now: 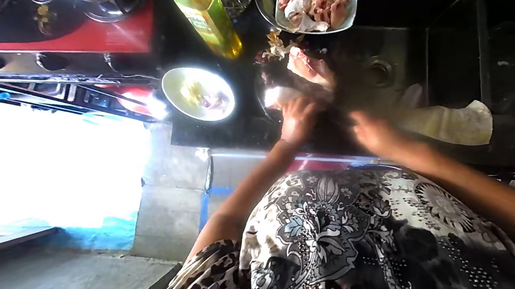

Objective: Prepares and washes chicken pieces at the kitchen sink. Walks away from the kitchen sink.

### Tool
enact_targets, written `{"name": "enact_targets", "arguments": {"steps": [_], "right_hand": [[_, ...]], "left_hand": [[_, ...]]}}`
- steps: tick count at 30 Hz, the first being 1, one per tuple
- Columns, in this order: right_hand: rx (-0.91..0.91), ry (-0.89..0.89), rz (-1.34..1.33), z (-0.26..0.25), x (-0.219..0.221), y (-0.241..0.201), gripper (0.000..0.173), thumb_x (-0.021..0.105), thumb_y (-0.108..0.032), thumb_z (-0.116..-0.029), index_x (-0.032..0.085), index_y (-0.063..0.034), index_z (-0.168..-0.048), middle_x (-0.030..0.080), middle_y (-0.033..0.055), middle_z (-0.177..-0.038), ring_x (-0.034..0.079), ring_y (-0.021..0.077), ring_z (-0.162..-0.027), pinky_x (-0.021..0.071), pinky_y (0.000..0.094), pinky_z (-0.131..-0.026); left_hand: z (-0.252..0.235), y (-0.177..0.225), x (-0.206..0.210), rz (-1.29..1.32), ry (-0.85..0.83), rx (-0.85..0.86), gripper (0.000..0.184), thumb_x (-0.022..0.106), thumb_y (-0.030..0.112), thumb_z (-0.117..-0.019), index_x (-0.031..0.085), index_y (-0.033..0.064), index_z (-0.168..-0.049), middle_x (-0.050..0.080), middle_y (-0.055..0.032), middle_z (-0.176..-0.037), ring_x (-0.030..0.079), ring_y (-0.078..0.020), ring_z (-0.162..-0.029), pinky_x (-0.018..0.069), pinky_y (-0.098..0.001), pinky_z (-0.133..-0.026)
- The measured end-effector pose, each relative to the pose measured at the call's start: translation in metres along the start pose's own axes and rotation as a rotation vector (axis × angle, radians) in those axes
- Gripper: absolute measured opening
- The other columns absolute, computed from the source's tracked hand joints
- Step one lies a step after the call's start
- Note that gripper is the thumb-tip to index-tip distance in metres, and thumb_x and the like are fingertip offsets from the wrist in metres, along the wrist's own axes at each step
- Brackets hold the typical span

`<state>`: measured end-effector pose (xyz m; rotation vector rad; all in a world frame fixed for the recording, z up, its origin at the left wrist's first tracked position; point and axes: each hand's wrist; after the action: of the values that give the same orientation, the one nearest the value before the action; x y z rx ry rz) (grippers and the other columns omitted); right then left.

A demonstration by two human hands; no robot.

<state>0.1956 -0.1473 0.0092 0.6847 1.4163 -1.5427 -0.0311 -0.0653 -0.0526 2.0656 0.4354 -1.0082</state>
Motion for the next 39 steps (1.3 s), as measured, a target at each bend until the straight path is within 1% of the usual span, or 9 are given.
{"name": "enact_targets", "arguments": {"steps": [4,8,12,15,20,26,28,33,39], "right_hand": [[0.02,-0.029,0.081,0.007,-0.017,0.0,0.039,0.051,-0.014,-0.1062,0.053,0.0026,-0.141,0.071,0.0269,-0.094,0.072,0.0467,-0.085,0.0576,0.0624,-0.075],[0.035,-0.068,0.125,0.005,-0.032,-0.008,0.038,0.051,-0.014,-0.1063,0.054,0.0015,-0.141,0.071,0.0266,-0.102,0.072,0.0456,-0.089,0.0576,0.0624,-0.078],[0.05,-0.153,0.167,-0.002,-0.038,-0.015,0.039,0.048,-0.016,-0.1074,0.05,0.0001,-0.143,0.07,0.0249,-0.097,0.072,0.0443,-0.088,0.0578,0.0607,-0.076],[0.061,-0.203,0.173,-0.008,-0.04,-0.014,0.041,0.047,-0.017,-0.1084,0.047,-0.0014,-0.146,0.07,0.0243,-0.096,0.072,0.0438,-0.089,0.0576,0.0601,-0.077],[0.058,-0.249,0.13,-0.014,-0.059,-0.013,0.04,0.047,-0.02,-0.1093,0.049,-0.0034,-0.145,0.07,0.0241,-0.102,0.072,0.0432,-0.094,0.0569,0.0608,-0.082],[-0.008,-0.22,0.12,-0.012,-0.058,-0.001,0.038,0.047,-0.018,-0.1089,0.051,-0.0003,-0.142,0.071,0.0249,-0.102,0.072,0.0435,-0.091,0.0576,0.0603,-0.08],[-0.014,-0.196,0.152,-0.009,-0.058,-0.001,0.036,0.047,-0.017,-0.1085,0.053,-0.0004,-0.14,0.071,0.0245,-0.096,0.072,0.0434,-0.086,0.0582,0.0597,-0.076],[0.065,-0.336,0.222,-0.014,-0.056,-0.012,0.04,0.04,-0.015,-0.11,0.046,0.0008,-0.146,0.068,0.0265,-0.106,0.071,0.0438,-0.096,0.0573,0.0577,-0.082],[0.105,-0.401,0.188,-0.039,-0.039,-0.016,0.039,0.042,-0.014,-0.1093,0.043,-0.0001,-0.146,0.068,0.0258,-0.106,0.071,0.0435,-0.097,0.0571,0.0583,-0.083]], "left_hand": [[-0.021,0.01,-0.008,0.012,-0.065,-0.092,0.025,0.067,0.0,-0.0924,0.073,0.0023,-0.116,0.068,-0.0216,-0.122,0.062,-0.0444,-0.117,0.0486,-0.0615,-0.094],[-0.032,0.022,-0.023,0.012,-0.161,-0.183,0.027,0.063,-0.003,-0.0938,0.071,0.0009,-0.119,0.064,-0.0258,-0.13,0.056,-0.0486,-0.125,0.0437,-0.0656,-0.102],[-0.027,0.013,0.003,-0.034,-0.046,-0.124,0.019,0.07,0.007,-0.0904,0.073,0.0052,-0.109,0.067,-0.0215,-0.122,0.061,-0.0442,-0.118,0.0471,-0.0629,-0.094],[-0.024,0.006,0.018,-0.075,-0.005,-0.109,0.014,0.071,0.018,-0.0936,0.075,0.0115,-0.106,0.068,-0.0175,-0.119,0.06,-0.0424,-0.118,0.0462,-0.0627,-0.091],[-0.024,0.006,0.017,-0.061,-0.016,-0.126,0.014,0.071,0.013,-0.0923,0.074,0.0093,-0.105,0.068,-0.0187,-0.119,0.06,-0.0429,-0.117,0.0463,-0.0625,-0.09],[-0.008,0.002,0.016,-0.057,0.033,-0.046,0.028,0.075,0.01,-0.0865,0.072,0.0074,-0.114,0.066,-0.0187,-0.12,0.06,-0.0401,-0.117,0.0476,-0.0586,-0.093],[-0.01,0.002,0.016,-0.059,0.014,-0.055,0.031,0.075,0.009,-0.0865,0.071,0.0072,-0.117,0.066,-0.0189,-0.121,0.06,-0.0405,-0.117,0.0473,-0.0592,-0.094],[-0.009,0.002,0.016,-0.053,-0.049,-0.005,0.021,0.073,0.007,-0.088,0.073,0.0066,-0.109,0.067,-0.0155,-0.122,0.059,-0.04,-0.119,0.0475,-0.0593,-0.094],[-0.005,-0.004,0.019,-0.037,-0.059,0.063,0.025,0.073,0.004,-0.0873,0.073,0.0037,-0.112,0.067,-0.0159,-0.127,0.059,-0.038,-0.122,0.0483,-0.0535,-0.102]]}}
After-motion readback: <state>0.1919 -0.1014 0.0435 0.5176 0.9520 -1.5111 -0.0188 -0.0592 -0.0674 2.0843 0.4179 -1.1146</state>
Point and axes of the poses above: each hand's wrist, its own z-axis away from the middle knuckle, its own x-axis out of the palm, y = z × x
